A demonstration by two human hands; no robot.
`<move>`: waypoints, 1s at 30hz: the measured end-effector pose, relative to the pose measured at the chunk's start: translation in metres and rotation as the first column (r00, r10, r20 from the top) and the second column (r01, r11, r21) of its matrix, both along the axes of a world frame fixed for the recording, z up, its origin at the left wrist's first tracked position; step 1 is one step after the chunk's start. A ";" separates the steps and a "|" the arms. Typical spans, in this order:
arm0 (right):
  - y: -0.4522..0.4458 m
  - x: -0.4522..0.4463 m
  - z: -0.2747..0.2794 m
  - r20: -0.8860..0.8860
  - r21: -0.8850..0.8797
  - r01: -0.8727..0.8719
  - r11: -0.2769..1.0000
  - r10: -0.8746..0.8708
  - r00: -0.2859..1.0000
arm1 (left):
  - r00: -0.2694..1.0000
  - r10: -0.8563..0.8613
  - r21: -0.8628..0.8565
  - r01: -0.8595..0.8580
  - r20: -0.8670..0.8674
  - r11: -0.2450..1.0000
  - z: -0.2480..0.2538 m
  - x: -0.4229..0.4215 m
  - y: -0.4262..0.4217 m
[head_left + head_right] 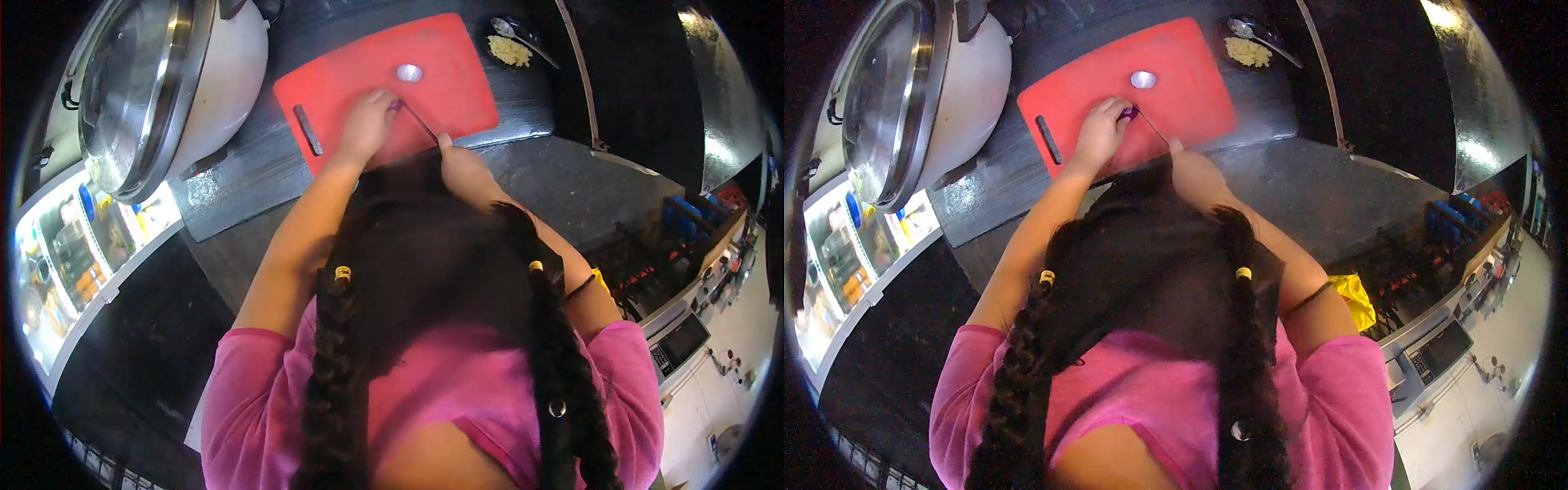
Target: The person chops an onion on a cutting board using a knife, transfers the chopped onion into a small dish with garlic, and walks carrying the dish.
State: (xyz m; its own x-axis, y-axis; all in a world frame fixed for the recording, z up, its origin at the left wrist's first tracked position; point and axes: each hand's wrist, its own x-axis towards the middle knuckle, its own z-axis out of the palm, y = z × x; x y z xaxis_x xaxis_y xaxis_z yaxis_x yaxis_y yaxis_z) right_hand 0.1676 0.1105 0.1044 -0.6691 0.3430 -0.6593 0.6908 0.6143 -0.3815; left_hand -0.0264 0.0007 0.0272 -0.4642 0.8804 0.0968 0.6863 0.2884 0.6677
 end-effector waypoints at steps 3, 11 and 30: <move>-0.002 -0.001 -0.014 0.002 -0.011 0.028 1.000 -0.028 1.000 | 1.000 -0.008 -0.027 0.007 -0.018 1.000 -0.002 0.000 0.002; -0.011 0.010 -0.026 -0.110 0.024 0.049 0.999 -0.046 0.993 | 1.000 0.026 0.024 -0.026 0.004 0.999 0.002 0.002 0.000; -0.025 0.005 -0.007 -0.103 0.064 0.094 0.994 -0.087 0.991 | 1.000 0.024 0.112 -0.023 -0.008 0.993 -0.003 0.000 -0.005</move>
